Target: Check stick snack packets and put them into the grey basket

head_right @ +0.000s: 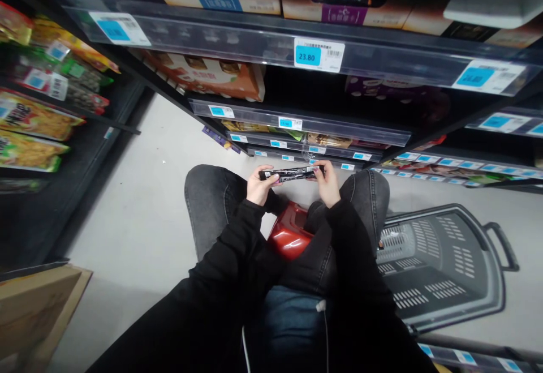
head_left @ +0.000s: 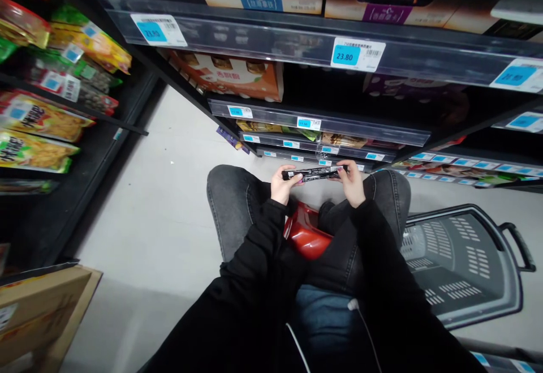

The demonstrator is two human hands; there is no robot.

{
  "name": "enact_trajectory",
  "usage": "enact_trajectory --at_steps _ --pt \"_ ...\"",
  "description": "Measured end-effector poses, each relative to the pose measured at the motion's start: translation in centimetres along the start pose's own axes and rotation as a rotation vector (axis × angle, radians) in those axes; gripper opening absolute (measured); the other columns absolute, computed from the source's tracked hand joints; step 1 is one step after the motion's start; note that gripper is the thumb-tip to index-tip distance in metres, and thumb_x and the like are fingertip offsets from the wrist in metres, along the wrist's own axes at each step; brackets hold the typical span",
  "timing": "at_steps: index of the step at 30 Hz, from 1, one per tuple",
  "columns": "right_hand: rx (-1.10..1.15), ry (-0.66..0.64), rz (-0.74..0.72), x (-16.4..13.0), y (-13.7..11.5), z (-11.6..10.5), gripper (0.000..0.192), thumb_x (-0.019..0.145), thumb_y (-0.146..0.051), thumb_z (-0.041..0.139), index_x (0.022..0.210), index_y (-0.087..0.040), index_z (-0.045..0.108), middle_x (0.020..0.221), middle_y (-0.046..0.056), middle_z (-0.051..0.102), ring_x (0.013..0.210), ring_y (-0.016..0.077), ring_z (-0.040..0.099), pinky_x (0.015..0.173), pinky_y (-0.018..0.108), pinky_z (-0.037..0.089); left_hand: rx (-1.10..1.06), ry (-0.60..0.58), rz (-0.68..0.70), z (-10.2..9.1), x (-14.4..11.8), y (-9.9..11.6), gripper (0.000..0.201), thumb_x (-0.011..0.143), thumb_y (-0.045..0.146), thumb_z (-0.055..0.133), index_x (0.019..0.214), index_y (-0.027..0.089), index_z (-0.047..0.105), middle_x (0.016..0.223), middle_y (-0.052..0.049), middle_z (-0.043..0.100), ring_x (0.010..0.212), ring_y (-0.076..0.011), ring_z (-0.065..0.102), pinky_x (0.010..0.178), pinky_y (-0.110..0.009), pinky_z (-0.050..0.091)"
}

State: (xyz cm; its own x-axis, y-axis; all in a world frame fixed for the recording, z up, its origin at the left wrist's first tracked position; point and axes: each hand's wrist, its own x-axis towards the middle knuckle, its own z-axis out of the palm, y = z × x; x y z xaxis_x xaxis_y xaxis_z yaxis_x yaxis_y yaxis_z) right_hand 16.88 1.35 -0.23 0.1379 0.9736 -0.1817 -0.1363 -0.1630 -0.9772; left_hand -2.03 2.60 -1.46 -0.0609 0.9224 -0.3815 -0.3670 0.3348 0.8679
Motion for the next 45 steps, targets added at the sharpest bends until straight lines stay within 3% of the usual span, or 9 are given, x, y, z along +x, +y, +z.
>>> enact_trajectory --at_steps 4,9,12,15,21,27,34,40,45 --pt "0.068 -0.013 0.069 0.3 0.3 0.3 0.043 0.062 -0.037 0.069 0.095 -0.025 0.044 0.085 -0.002 0.047 0.073 0.0134 0.055 0.066 0.038 0.057 0.058 -0.024 0.000 -0.4 0.1 -0.2 0.040 0.047 0.026 0.078 0.077 0.012 0.056 0.066 0.002 0.058 0.058 -0.0135 0.060 0.060 -0.033 0.054" --pt "0.076 -0.036 0.143 0.5 0.5 -0.3 0.043 0.056 -0.031 0.073 0.088 -0.023 0.045 0.082 -0.003 0.051 0.069 0.0128 0.057 0.058 0.033 0.056 0.462 -0.386 -0.108 -0.5 -0.4 0.2 0.042 0.047 0.023 0.077 0.083 0.010 0.062 0.059 0.001 0.060 0.053 -0.0115 0.056 0.060 -0.027 0.048" --pt "0.022 -0.144 0.198 0.4 0.8 -0.3 0.043 0.054 -0.029 0.074 0.086 -0.022 0.045 0.075 -0.004 0.053 0.063 0.0126 0.057 0.054 0.031 0.055 0.749 -0.519 0.019 0.1 -1.0 0.3 0.033 0.055 0.026 0.072 0.083 0.012 0.065 0.058 0.003 0.057 0.054 -0.0092 0.052 0.060 -0.022 0.043" --pt "0.013 -0.195 0.215 0.4 1.1 -0.1 0.044 0.055 -0.027 0.073 0.088 -0.023 0.045 0.074 -0.005 0.055 0.060 0.0122 0.057 0.053 0.030 0.054 0.876 -0.518 0.123 0.7 -1.5 0.0 0.025 0.064 0.034 0.066 0.076 0.012 0.066 0.056 0.004 0.054 0.053 -0.0080 0.047 0.055 -0.020 0.038" --pt "0.096 -0.210 0.219 0.2 0.7 0.0 0.044 0.057 -0.028 0.072 0.091 -0.023 0.046 0.075 -0.004 0.057 0.065 0.0130 0.057 0.059 0.030 0.053 0.598 -0.494 -0.089 1.0 -1.5 -0.3 0.033 0.061 0.042 0.067 0.065 0.009 0.062 0.050 0.003 0.051 0.048 -0.0080 0.045 0.049 -0.020 0.033" --pt "0.103 -0.229 0.226 -0.3 0.5 0.3 0.035 0.063 -0.033 0.066 0.089 -0.024 0.045 0.078 -0.003 0.054 0.067 0.0132 0.054 0.058 0.028 0.048 0.346 -0.564 -0.312 1.5 -1.9 -0.2 0.035 0.058 0.041 0.070 0.066 0.010 0.058 0.055 0.000 0.058 0.048 -0.0098 0.051 0.049 -0.021 0.037" --pt "-0.182 -0.112 -0.006 -0.1 1.4 0.5 0.021 0.065 -0.028 0.063 0.076 -0.020 0.047 0.069 -0.004 0.049 0.064 0.0111 0.047 0.064 0.026 0.040 0.398 -0.512 -0.248 2.7 -3.0 -0.1 0.039 0.064 0.050 0.063 0.064 0.012 0.053 0.049 0.003 0.053 0.047 -0.0108 0.051 0.048 -0.022 0.038" --pt "-0.247 0.016 -0.057 -0.2 1.0 0.5 0.019 0.072 -0.034 0.056 0.066 -0.019 0.046 0.059 -0.005 0.043 0.057 0.0101 0.040 0.057 0.024 0.033 0.490 -0.494 -0.190 3.1 -3.4 -0.3 0.039 0.068 0.048 0.059 0.060 0.010 0.056 0.050 0.002 0.053 0.048 -0.0095 0.049 0.048 -0.021 0.036" --pt "-0.271 0.083 -0.057 -0.3 0.4 0.5 0.023 0.074 -0.037 0.054 0.060 -0.019 0.048 0.057 -0.004 0.043 0.057 0.0106 0.039 0.056 0.023 0.033 0.532 -0.617 -0.222 2.8 -3.0 -0.7 0.033 0.065 0.043 0.063 0.063 0.010 0.057 0.051 0.003 0.053 0.047 -0.0082 0.047 0.047 -0.020 0.035"
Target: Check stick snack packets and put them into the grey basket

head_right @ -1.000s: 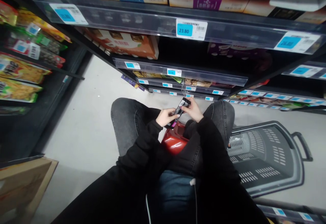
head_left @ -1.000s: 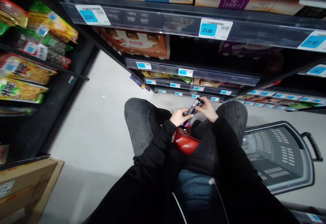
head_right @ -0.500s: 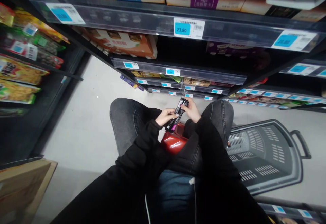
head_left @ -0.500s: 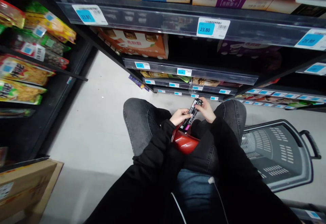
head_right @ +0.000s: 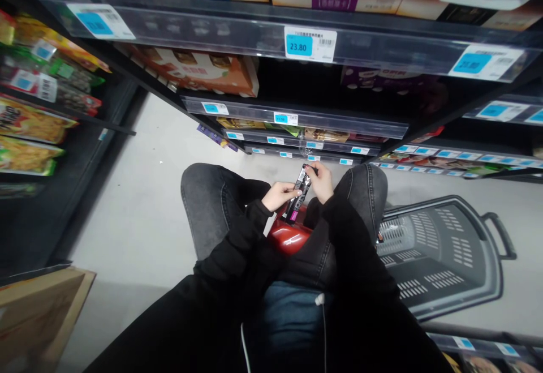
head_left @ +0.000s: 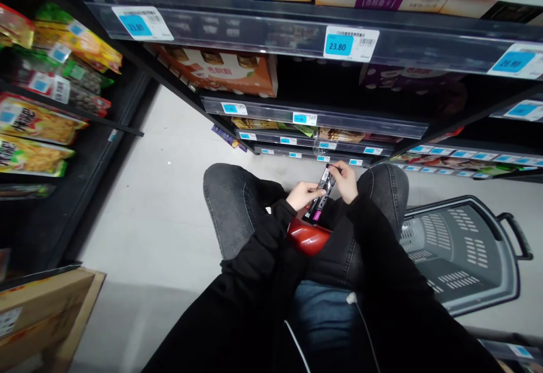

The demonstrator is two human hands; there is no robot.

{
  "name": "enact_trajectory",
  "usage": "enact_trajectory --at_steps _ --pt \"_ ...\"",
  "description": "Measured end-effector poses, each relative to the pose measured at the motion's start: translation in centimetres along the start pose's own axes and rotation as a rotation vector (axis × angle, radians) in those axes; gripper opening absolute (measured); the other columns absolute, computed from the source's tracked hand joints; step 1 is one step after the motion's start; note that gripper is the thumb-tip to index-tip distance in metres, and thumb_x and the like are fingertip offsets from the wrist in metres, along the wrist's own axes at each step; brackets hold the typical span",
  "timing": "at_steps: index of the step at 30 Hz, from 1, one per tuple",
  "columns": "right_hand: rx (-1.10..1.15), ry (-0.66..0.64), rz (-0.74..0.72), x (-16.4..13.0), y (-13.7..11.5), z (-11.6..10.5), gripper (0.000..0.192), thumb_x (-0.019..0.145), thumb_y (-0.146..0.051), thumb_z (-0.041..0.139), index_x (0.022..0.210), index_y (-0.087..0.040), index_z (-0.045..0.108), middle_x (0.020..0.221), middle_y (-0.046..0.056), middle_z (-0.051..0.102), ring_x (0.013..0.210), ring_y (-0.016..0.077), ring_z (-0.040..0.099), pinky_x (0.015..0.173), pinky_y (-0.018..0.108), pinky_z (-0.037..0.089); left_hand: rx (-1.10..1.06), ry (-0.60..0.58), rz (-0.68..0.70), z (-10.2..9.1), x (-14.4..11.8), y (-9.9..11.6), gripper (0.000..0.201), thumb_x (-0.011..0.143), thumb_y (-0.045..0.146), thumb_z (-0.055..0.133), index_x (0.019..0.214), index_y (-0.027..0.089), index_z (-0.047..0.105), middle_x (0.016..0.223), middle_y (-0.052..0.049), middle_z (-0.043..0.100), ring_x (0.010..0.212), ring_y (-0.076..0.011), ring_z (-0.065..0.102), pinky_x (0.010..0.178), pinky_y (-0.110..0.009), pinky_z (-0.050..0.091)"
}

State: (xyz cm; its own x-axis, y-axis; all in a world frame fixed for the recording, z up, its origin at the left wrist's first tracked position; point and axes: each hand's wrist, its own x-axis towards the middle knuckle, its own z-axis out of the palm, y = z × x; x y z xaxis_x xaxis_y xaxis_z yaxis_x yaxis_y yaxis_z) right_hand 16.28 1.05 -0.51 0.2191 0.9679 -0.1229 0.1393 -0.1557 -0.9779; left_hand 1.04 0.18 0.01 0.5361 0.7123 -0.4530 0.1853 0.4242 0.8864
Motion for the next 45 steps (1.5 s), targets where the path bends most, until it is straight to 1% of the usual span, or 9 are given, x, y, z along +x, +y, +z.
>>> enact_trajectory --at_steps 5,10,15,25,28,30,35,37,45 --pt "-0.006 0.076 0.004 0.2 0.1 -0.2 0.023 0.074 -0.037 0.053 0.060 -0.019 0.049 0.056 -0.004 0.044 0.056 0.0109 0.038 0.056 0.024 0.032 -0.073 -0.240 -0.083 -0.4 0.2 -0.5 0.035 0.053 0.033 0.075 0.073 0.009 0.058 0.060 0.001 0.059 0.054 -0.0101 0.054 0.053 -0.022 0.042" --pt "-0.089 0.119 0.007 0.4 0.4 -0.3 0.026 0.076 -0.037 0.051 0.057 -0.019 0.046 0.053 -0.005 0.039 0.055 0.0105 0.035 0.057 0.023 0.030 -0.161 -0.306 -0.084 -0.2 0.4 -1.5 0.038 0.052 0.026 0.076 0.080 0.009 0.058 0.071 -0.003 0.064 0.064 -0.0121 0.060 0.061 -0.024 0.046" --pt "-0.123 0.174 0.040 1.0 1.0 -0.7 0.026 0.075 -0.038 0.052 0.058 -0.018 0.047 0.052 -0.005 0.038 0.053 0.0101 0.034 0.055 0.023 0.028 -0.281 -0.449 -0.099 0.1 0.4 -2.0 0.071 0.043 0.013 0.081 0.106 0.013 0.048 0.083 -0.007 0.066 0.074 -0.0177 0.064 0.070 -0.032 0.050" --pt "-0.060 0.170 0.068 1.9 2.7 -1.0 0.022 0.072 -0.038 0.053 0.063 -0.019 0.050 0.059 -0.005 0.047 0.058 0.0105 0.041 0.061 0.023 0.034 -0.337 -0.561 -0.113 0.6 0.3 -2.5 0.096 0.043 0.007 0.080 0.123 0.020 0.030 0.091 -0.009 0.065 0.082 -0.0215 0.065 0.068 -0.031 0.050" --pt "-0.011 0.225 0.087 1.9 2.6 -1.0 0.022 0.070 -0.039 0.054 0.066 -0.019 0.050 0.060 -0.004 0.048 0.060 0.0104 0.043 0.060 0.023 0.036 -0.365 -0.563 -0.118 0.9 0.3 -2.6 0.094 0.045 0.007 0.080 0.123 0.021 0.029 0.090 -0.009 0.065 0.079 -0.0211 0.065 0.068 -0.031 0.050" --pt "0.038 0.200 0.121 1.8 2.3 -0.8 0.022 0.067 -0.039 0.058 0.073 -0.019 0.051 0.060 -0.005 0.050 0.058 0.0103 0.045 0.058 0.023 0.038 -0.407 -0.513 -0.109 0.9 0.3 -2.6 0.092 0.047 0.008 0.079 0.122 0.022 0.030 0.089 -0.008 0.065 0.075 -0.0200 0.066 0.067 -0.031 0.050" --pt "0.201 -0.228 0.287 0.8 1.2 -0.1 0.037 0.053 -0.030 0.072 0.082 -0.019 0.050 0.060 -0.005 0.056 0.056 0.0114 0.053 0.056 0.025 0.043 -0.458 -0.355 -0.093 0.4 0.4 -2.5 0.082 0.046 0.007 0.079 0.115 0.017 0.035 0.086 -0.008 0.067 0.074 -0.0201 0.066 0.068 -0.031 0.051" --pt "0.229 -0.303 0.298 0.5 0.8 0.1 0.036 0.053 -0.029 0.072 0.080 -0.018 0.051 0.062 -0.004 0.058 0.057 0.0120 0.055 0.058 0.026 0.045 -0.441 -0.325 -0.091 0.3 0.5 -2.5 0.075 0.045 0.006 0.079 0.108 0.015 0.039 0.085 -0.008 0.067 0.074 -0.0198 0.066 0.070 -0.032 0.051" --pt "0.253 -0.046 0.239 0.0 0.5 0.2 0.025 0.060 -0.034 0.068 0.072 -0.017 0.053 0.059 -0.004 0.057 0.052 0.0113 0.056 0.052 0.026 0.048 -0.281 -0.308 -0.054 1.3 0.8 -2.4 0.056 0.046 0.005 0.075 0.092 0.013 0.045 0.087 -0.008 0.067 0.080 -0.0197 0.065 0.076 -0.035 0.049"
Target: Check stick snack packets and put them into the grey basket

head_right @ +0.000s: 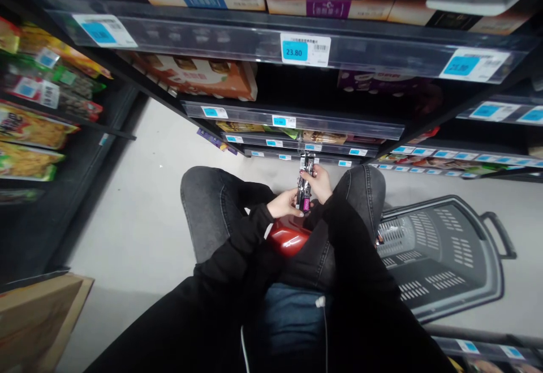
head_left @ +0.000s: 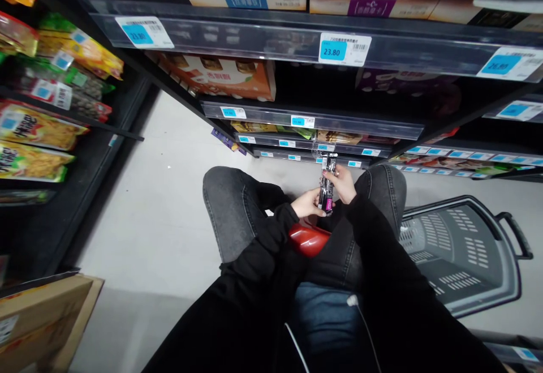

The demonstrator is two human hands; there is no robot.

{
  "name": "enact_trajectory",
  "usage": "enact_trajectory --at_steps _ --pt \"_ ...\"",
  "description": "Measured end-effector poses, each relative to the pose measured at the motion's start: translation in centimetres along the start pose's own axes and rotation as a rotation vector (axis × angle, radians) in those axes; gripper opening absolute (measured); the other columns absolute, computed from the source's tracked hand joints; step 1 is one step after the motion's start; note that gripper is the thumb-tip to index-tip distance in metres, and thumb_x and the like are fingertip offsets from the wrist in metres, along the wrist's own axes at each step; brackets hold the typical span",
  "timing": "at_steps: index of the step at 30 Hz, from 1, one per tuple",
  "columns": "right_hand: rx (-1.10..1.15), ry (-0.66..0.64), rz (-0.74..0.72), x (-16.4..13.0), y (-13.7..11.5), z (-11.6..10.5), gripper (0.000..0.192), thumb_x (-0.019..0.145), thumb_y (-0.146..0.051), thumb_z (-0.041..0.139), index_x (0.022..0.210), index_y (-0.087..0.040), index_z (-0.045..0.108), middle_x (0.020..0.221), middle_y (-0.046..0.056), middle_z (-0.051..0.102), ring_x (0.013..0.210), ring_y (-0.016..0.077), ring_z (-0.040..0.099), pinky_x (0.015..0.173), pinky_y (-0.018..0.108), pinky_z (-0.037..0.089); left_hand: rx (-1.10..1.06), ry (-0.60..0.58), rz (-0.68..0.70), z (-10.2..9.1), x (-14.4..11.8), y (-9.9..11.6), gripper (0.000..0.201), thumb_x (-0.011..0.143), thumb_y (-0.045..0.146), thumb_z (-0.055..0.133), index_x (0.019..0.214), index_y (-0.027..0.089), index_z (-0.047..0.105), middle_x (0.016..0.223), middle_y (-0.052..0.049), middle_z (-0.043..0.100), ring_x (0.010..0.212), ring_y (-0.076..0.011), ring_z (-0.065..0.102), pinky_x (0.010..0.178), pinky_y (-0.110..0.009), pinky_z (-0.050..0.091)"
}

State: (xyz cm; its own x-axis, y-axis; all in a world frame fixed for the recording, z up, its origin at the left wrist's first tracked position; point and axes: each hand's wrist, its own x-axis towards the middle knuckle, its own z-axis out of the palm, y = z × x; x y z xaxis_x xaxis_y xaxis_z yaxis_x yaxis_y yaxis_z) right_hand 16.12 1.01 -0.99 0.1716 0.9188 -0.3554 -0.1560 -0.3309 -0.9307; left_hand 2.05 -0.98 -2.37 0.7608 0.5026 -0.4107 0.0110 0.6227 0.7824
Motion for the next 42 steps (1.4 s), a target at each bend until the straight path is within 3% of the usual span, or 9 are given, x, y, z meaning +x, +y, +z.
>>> enact_trajectory --at_steps 4,11,17,23,29,33,36,39,42 --pt "0.106 0.099 0.057 -0.2 -0.3 0.3 0.026 0.064 -0.038 0.065 0.073 -0.018 0.051 0.052 -0.005 0.053 0.046 0.0112 0.055 0.046 0.025 0.049 0.150 0.038 0.024 0.4 -0.1 0.3 0.053 0.048 0.000 0.069 0.095 0.013 0.048 0.086 -0.006 0.067 0.082 -0.0194 0.064 0.078 -0.034 0.047" --pt "0.238 0.099 0.065 -0.2 -0.8 0.2 0.029 0.064 -0.039 0.066 0.075 -0.020 0.047 0.053 -0.006 0.055 0.042 0.0092 0.054 0.044 0.024 0.050 0.429 0.081 0.047 0.6 -0.1 -0.1 0.053 0.051 0.000 0.064 0.100 0.014 0.049 0.082 -0.001 0.065 0.076 -0.0154 0.061 0.076 -0.029 0.045" --pt "0.264 0.236 0.096 0.1 -0.5 -0.3 0.032 0.066 -0.044 0.064 0.073 -0.020 0.046 0.045 -0.007 0.051 0.037 0.0098 0.052 0.039 0.023 0.048 0.503 0.054 0.076 1.0 0.2 -0.7 0.054 0.053 0.002 0.063 0.104 0.014 0.050 0.083 -0.001 0.064 0.074 -0.0154 0.060 0.073 -0.027 0.044" --pt "0.331 0.278 0.083 0.3 -0.5 -0.4 0.031 0.064 -0.044 0.064 0.071 -0.020 0.045 0.044 -0.008 0.052 0.034 0.0074 0.049 0.033 0.017 0.041 0.594 0.074 0.040 1.2 0.1 -0.2 0.052 0.053 0.002 0.063 0.103 0.014 0.052 0.076 0.002 0.063 0.069 -0.0143 0.058 0.071 -0.025 0.044" --pt "0.345 0.383 0.112 0.4 -0.8 -0.5 0.027 0.065 -0.040 0.062 0.068 -0.019 0.046 0.042 -0.008 0.051 0.030 0.0058 0.045 0.029 0.015 0.033 0.348 0.027 0.002 1.5 0.2 -0.2 0.045 0.051 0.000 0.064 0.093 0.012 0.055 0.079 0.000 0.064 0.076 -0.0146 0.059 0.076 -0.027 0.044" --pt "0.438 0.431 0.115 1.1 -1.0 -1.5 0.020 0.068 -0.034 0.059 0.074 -0.020 0.047 0.044 -0.008 0.053 0.033 0.0075 0.048 0.032 0.017 0.037 0.063 0.021 -0.059 0.4 0.3 -0.5 0.036 0.052 0.016 0.074 0.084 0.010 0.060 0.074 -0.002 0.064 0.070 -0.0146 0.060 0.072 -0.029 0.047" --pt "0.564 0.438 0.085 1.8 -1.0 -2.5 0.020 0.068 -0.033 0.058 0.077 -0.021 0.044 0.051 -0.007 0.056 0.045 0.0101 0.057 0.043 0.021 0.046 -0.059 0.200 -0.038 -0.9 0.1 -0.2 0.037 0.054 0.030 0.076 0.082 0.010 0.062 0.069 -0.004 0.065 0.064 -0.0145 0.061 0.069 -0.030 0.050" --pt "0.625 0.407 0.051 2.0 -1.0 -2.9 0.021 0.067 -0.031 0.059 0.077 -0.021 0.044 0.060 -0.006 0.060 0.063 0.0126 0.063 0.057 0.026 0.052 -0.175 0.478 0.124 -2.1 0.0 0.5 0.037 0.056 0.035 0.075 0.080 0.010 0.063 0.072 -0.005 0.066 0.067 -0.0154 0.063 0.071 -0.031 0.051" --pt "0.599 0.286 0.051 1.8 -1.0 -2.7 0.021 0.066 -0.031 0.063 0.075 -0.021 0.046 0.068 -0.004 0.063 0.070 0.0132 0.064 0.063 0.028 0.053 -0.285 0.653 0.259 -2.7 -0.2 1.2 0.034 0.059 0.035 0.073 0.080 0.010 0.062 0.079 -0.007 0.067 0.073 -0.0179 0.065 0.071 -0.032 0.052"
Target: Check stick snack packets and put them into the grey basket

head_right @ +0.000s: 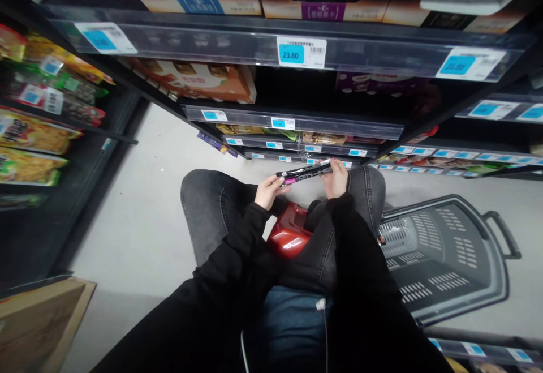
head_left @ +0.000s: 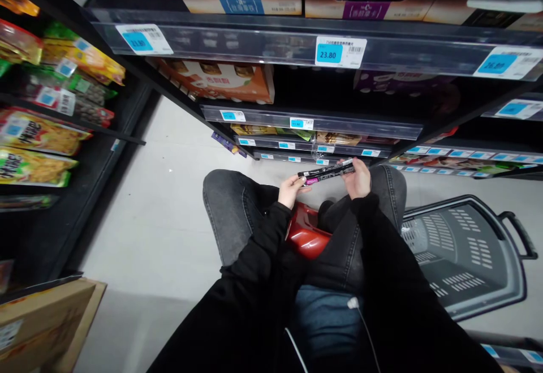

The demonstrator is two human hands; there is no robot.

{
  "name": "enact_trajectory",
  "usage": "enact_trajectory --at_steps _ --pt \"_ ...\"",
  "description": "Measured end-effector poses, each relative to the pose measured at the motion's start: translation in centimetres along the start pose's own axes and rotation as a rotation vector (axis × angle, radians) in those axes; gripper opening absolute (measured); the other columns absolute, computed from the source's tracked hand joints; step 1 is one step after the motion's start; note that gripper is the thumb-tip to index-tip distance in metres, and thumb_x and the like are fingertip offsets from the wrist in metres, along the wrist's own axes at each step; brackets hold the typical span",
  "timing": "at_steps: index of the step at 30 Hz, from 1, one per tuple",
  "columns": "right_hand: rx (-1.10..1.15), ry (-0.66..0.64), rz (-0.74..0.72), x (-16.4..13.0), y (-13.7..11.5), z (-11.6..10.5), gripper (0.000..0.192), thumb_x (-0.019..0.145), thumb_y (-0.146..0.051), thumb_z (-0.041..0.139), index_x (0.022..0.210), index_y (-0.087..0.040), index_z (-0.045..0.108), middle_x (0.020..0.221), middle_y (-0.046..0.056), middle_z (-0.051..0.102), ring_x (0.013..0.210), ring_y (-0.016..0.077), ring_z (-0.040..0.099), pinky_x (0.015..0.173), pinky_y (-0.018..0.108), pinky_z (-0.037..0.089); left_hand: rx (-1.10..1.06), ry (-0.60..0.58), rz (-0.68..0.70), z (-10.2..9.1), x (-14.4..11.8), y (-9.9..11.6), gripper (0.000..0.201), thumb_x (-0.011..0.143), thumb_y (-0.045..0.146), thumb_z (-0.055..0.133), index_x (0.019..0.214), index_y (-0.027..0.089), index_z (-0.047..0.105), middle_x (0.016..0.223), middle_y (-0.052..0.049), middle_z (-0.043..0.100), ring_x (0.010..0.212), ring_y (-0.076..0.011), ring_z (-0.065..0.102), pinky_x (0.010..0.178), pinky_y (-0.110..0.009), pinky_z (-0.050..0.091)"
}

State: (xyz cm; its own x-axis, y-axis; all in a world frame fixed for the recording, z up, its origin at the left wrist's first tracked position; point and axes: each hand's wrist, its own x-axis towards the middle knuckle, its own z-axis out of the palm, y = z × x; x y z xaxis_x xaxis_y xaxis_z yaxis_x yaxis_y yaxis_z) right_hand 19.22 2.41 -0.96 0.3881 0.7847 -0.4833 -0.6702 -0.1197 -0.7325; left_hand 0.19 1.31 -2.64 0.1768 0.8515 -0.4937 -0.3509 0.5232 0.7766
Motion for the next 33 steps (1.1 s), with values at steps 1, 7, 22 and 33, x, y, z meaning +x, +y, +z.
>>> enact_trajectory --at_steps 1,7,22,33 --pt "-0.021 -0.039 0.022 -0.1 0.1 0.1 0.022 0.065 -0.031 0.064 0.075 -0.021 0.048 0.069 -0.004 0.063 0.069 0.0130 0.064 0.063 0.029 0.053 -0.036 0.035 0.010 -0.1 0.1 0.2 0.034 0.060 0.034 0.073 0.081 0.011 0.061 0.079 -0.007 0.068 0.073 -0.0185 0.065 0.069 -0.032 0.052" --pt "-0.130 -0.089 0.093 -0.1 0.6 -0.2 0.026 0.060 -0.034 0.071 0.073 -0.020 0.053 0.063 -0.006 0.060 0.054 0.0084 0.059 0.062 0.029 0.054 -0.134 0.177 -0.004 -0.7 0.4 1.0 0.026 0.064 0.030 0.071 0.076 0.011 0.058 0.061 -0.002 0.063 0.050 -0.0115 0.061 0.050 -0.022 0.049" --pt "-0.442 -0.171 -0.075 0.2 -0.2 -0.7 0.026 0.060 -0.038 0.070 0.076 -0.018 0.067 0.072 -0.002 0.060 0.048 0.0028 0.038 0.043 0.019 0.036 -0.295 0.100 0.059 -1.5 0.3 2.3 0.012 0.066 0.017 0.065 0.077 0.013 0.062 0.060 0.001 0.059 0.059 -0.0079 0.058 0.069 -0.024 0.049" --pt "-0.525 -0.258 -0.170 -0.1 -0.3 -0.7 0.021 0.056 -0.027 0.073 0.074 -0.019 0.069 0.089 0.002 0.063 0.074 0.0122 0.059 0.073 0.031 0.050 0.124 0.206 0.188 -2.8 0.7 2.9 0.021 0.048 0.018 0.077 0.065 0.013 0.066 0.078 -0.004 0.066 0.073 -0.0142 0.059 0.074 -0.028 0.047"
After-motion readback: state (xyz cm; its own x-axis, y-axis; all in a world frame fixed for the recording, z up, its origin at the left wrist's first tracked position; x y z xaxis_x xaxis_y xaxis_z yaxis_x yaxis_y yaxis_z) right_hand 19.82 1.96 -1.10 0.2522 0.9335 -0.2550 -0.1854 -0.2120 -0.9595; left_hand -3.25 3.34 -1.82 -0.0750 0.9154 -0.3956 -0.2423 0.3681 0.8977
